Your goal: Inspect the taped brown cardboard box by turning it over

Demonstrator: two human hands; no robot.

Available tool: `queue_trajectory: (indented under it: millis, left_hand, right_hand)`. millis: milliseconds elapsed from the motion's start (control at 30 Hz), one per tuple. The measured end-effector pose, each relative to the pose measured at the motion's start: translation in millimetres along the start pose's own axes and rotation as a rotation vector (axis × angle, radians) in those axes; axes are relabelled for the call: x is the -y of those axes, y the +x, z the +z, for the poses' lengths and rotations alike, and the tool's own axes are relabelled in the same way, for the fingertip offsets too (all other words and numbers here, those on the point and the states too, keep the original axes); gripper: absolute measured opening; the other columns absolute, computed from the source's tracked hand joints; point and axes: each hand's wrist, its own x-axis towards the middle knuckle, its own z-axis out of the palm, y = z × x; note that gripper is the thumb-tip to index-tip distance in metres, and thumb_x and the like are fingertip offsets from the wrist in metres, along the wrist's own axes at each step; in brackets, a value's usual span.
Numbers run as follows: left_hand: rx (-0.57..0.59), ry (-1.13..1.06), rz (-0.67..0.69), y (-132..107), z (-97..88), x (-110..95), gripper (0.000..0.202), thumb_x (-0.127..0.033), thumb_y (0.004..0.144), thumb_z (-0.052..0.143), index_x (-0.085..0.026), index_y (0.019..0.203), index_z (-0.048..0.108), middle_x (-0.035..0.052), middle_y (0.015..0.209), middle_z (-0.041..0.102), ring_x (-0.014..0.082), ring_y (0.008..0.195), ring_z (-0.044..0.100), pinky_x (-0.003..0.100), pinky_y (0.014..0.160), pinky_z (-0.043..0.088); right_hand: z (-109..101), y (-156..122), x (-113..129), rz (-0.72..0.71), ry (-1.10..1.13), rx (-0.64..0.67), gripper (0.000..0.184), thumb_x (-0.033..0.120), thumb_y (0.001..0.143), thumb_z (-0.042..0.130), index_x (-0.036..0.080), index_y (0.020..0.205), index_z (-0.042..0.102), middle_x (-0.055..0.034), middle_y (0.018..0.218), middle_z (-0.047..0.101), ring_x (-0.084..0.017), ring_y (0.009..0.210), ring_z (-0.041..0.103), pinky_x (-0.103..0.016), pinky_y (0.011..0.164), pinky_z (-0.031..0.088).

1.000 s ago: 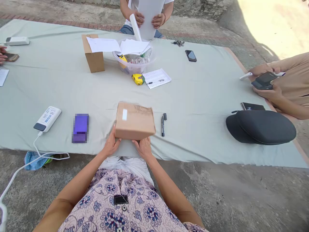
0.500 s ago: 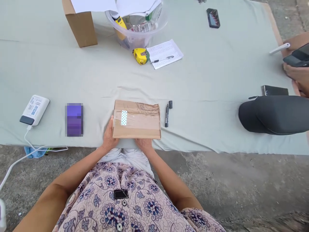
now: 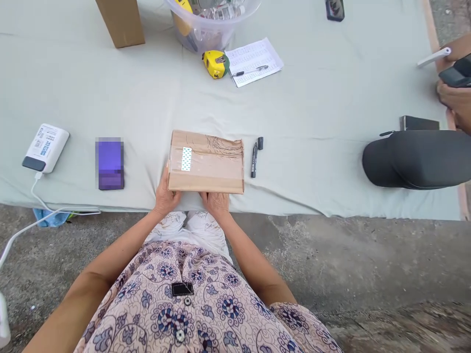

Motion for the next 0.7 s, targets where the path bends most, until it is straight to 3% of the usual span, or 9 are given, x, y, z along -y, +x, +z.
queue_trajectory:
  millis: [100, 267, 367, 433, 533, 600, 700]
  left_hand:
    - [-0.07, 0.081, 0.049, 1.6, -0.7, -7.8, 0.079, -0.032, 0.082, 0.066, -0.016, 0.153, 0.036, 0.0177, 0.16, 0.043, 0.0378, 0.148, 0.043, 0.054, 0.124, 0.036]
    - [-0.029, 0.078, 0.123, -4.0, -9.1, -15.6, 0.074, -0.026, 0.081, 0.062, -0.012, 0.15, 0.041, 0.0201, 0.158, 0.046, 0.0381, 0.149, 0.041, 0.054, 0.126, 0.033]
    - [-0.051, 0.011, 0.061, -7.3, -23.0, -18.4, 0.063, -0.027, 0.085, 0.058, -0.015, 0.146, 0.049, 0.0165, 0.153, 0.053, 0.0346, 0.146, 0.047, 0.053, 0.126, 0.034]
    - [-0.132, -0.083, -0.025, -6.4, -35.7, -25.6, 0.056, -0.032, 0.089, 0.058, -0.018, 0.142, 0.053, 0.0146, 0.148, 0.057, 0.0329, 0.143, 0.05, 0.053, 0.125, 0.036]
    - [-0.244, -0.209, -0.1, -0.5, -54.7, -52.0, 0.055, -0.046, 0.093, 0.056, -0.021, 0.143, 0.051, 0.015, 0.146, 0.059, 0.0323, 0.141, 0.053, 0.053, 0.121, 0.041]
    - [-0.247, -0.246, -0.059, 5.1, -63.2, -77.7, 0.059, -0.053, 0.096, 0.053, -0.025, 0.147, 0.045, 0.0144, 0.149, 0.056, 0.0313, 0.143, 0.052, 0.052, 0.12, 0.042]
    - [-0.109, -0.251, 0.094, 16.8, -65.0, -113.1, 0.074, -0.057, 0.092, 0.059, -0.033, 0.156, 0.032, 0.0094, 0.163, 0.04, 0.0314, 0.156, 0.032, 0.051, 0.125, 0.034]
  right_hand:
    - [-0.5, 2.1, 1.2, -0.002, 0.001, -0.018, 0.049, 0.05, 0.096, 0.049, 0.015, 0.129, 0.06, -0.0238, 0.137, 0.064, -0.04, 0.143, 0.049, -0.068, 0.122, 0.035]
    - [-12.8, 2.1, 3.2, 0.015, 0.056, -0.08, 0.063, 0.055, 0.088, 0.06, 0.011, 0.132, 0.053, -0.0275, 0.135, 0.062, -0.041, 0.135, 0.054, -0.067, 0.112, 0.044]
    - [-29.9, -0.2, -0.8, -0.006, 0.186, -0.034, 0.069, 0.053, 0.087, 0.061, 0.011, 0.14, 0.047, -0.0258, 0.141, 0.059, -0.038, 0.137, 0.054, -0.063, 0.114, 0.045]
    - [-45.5, -0.4, -4.7, 0.015, 0.292, -0.014, 0.064, 0.047, 0.091, 0.056, 0.014, 0.144, 0.045, -0.0225, 0.147, 0.056, -0.034, 0.141, 0.052, -0.06, 0.118, 0.044]
    - [-74.9, 5.3, -4.9, 0.129, 0.513, -0.079, 0.064, 0.045, 0.096, 0.049, 0.02, 0.153, 0.036, -0.0192, 0.155, 0.05, -0.03, 0.141, 0.053, -0.056, 0.117, 0.047]
    - [-97.2, 14.3, 3.0, 0.151, 0.685, -0.119, 0.069, 0.048, 0.097, 0.047, 0.026, 0.159, 0.024, -0.0172, 0.158, 0.046, -0.028, 0.141, 0.055, -0.054, 0.114, 0.05]
    - [-127.5, 33.9, 25.8, 0.042, 0.825, -0.104, 0.077, 0.057, 0.097, 0.046, 0.033, 0.162, 0.012, -0.0127, 0.164, 0.039, -0.028, 0.149, 0.046, -0.056, 0.116, 0.048]
